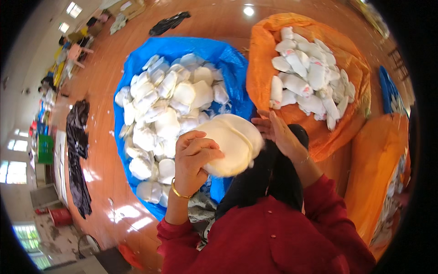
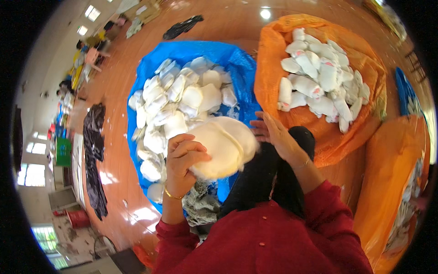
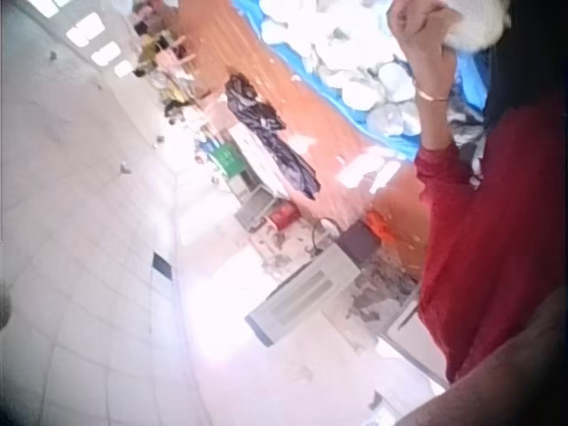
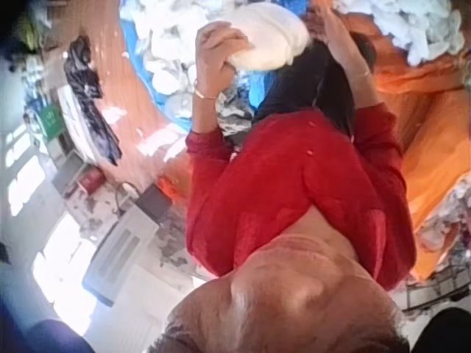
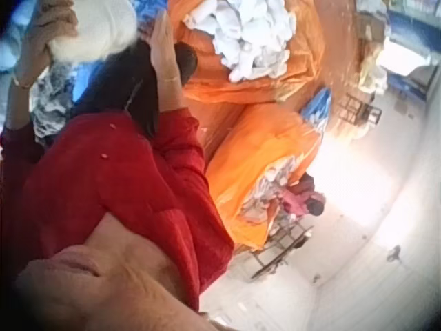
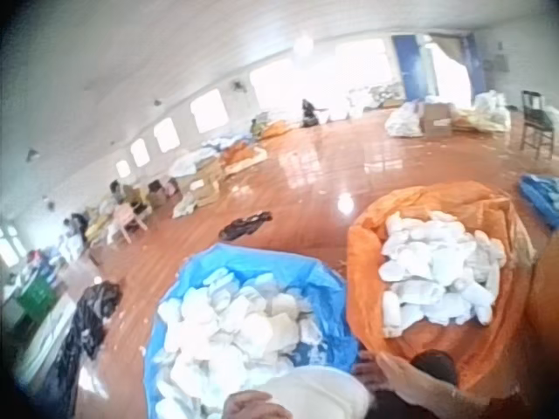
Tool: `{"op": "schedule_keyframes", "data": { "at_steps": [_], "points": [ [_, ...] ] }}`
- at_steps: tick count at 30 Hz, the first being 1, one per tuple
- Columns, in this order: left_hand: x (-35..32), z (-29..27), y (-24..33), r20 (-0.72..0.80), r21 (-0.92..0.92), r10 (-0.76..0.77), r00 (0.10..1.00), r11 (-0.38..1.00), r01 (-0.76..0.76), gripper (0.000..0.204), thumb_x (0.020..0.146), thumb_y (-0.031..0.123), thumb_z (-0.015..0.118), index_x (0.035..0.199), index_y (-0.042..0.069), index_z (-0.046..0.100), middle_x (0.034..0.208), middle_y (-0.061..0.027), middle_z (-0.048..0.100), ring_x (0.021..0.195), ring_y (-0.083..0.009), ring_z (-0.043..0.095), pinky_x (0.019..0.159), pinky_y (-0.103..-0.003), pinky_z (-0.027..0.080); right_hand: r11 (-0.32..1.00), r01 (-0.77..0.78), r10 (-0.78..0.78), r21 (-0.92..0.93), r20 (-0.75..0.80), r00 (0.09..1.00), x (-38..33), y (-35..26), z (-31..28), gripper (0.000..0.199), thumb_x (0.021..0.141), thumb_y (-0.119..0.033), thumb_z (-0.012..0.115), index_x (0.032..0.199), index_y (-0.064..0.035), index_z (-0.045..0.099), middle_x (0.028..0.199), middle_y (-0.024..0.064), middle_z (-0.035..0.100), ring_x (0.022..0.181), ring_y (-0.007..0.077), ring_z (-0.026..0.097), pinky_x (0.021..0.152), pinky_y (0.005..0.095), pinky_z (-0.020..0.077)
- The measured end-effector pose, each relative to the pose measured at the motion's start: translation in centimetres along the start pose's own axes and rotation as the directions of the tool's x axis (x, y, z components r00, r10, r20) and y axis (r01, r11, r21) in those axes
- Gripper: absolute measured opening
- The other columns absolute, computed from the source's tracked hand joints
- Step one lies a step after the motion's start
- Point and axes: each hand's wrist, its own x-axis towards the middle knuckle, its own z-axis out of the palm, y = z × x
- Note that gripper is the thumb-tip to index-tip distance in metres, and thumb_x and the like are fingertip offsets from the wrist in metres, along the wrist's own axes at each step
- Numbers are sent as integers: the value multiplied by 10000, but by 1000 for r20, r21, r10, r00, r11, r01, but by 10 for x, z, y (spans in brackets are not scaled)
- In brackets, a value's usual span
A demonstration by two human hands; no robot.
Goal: The person sits on the floor and repeatedly picks up white cushion-like items, opens them, and stuffs them with white fluffy material. The person places the finished items into a large orange bag. Other workers are visible in the background performing similar tasks.
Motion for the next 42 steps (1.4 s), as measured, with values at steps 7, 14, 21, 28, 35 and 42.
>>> {"op": "schedule_keyframes", "data": {
  "at_steps": [7,14,21,28,35,42],
  "points": [
    [44,11,48,43,-195,222,974,958,-210,332,531,-8,664,797,187,698,1095,-42,598,1140,-316,463,954,-453,380,958,-37,-49,285,291,955,-47,-27,-22,576,866,-242,599,1310,42,367,1210,138,542,1041,190,588,901,316,482],
    [64,7,60,-143,2,69,987,998,-70,325,665,-134,579,891,79,678,1125,-104,590,1120,-309,491,915,-393,423,914,217,-221,343,-28,975,-74,-21,-24,621,775,-101,584,1329,34,338,1237,137,519,1113,214,548,960,350,448],
    [67,-21,163,-147,-939,343,928,247,-240,116,824,-19,543,915,-12,616,846,-163,625,797,-258,596,734,-355,480,836,361,-336,413,-133,932,-85,-13,-21,577,819,-108,532,1345,15,328,1264,147,506,1156,252,520,992,393,424],
    [76,-3,206,-63,-993,545,836,51,-108,156,787,-28,578,938,-8,614,873,-150,622,817,-248,589,743,-342,473,672,209,-101,710,-191,976,-103,13,-42,497,896,-227,482,1319,8,367,1262,189,505,1133,297,534,986,441,425],
    [82,-11,217,-136,-977,566,813,61,-206,214,750,-37,613,962,-4,613,899,-137,620,838,-238,581,752,-329,467,595,171,-37,785,-185,982,-97,34,-46,447,920,-234,435,1294,10,412,1232,176,543,1121,308,547,969,431,443],
    [82,-36,198,-291,-891,483,826,179,-418,278,713,-45,647,986,-1,611,926,-124,617,859,-228,574,760,-316,460,607,75,78,791,-152,985,-78,18,-16,483,926,-374,414,1266,-38,478,1060,169,627,813,290,663,496,339,563]
  ]
}}
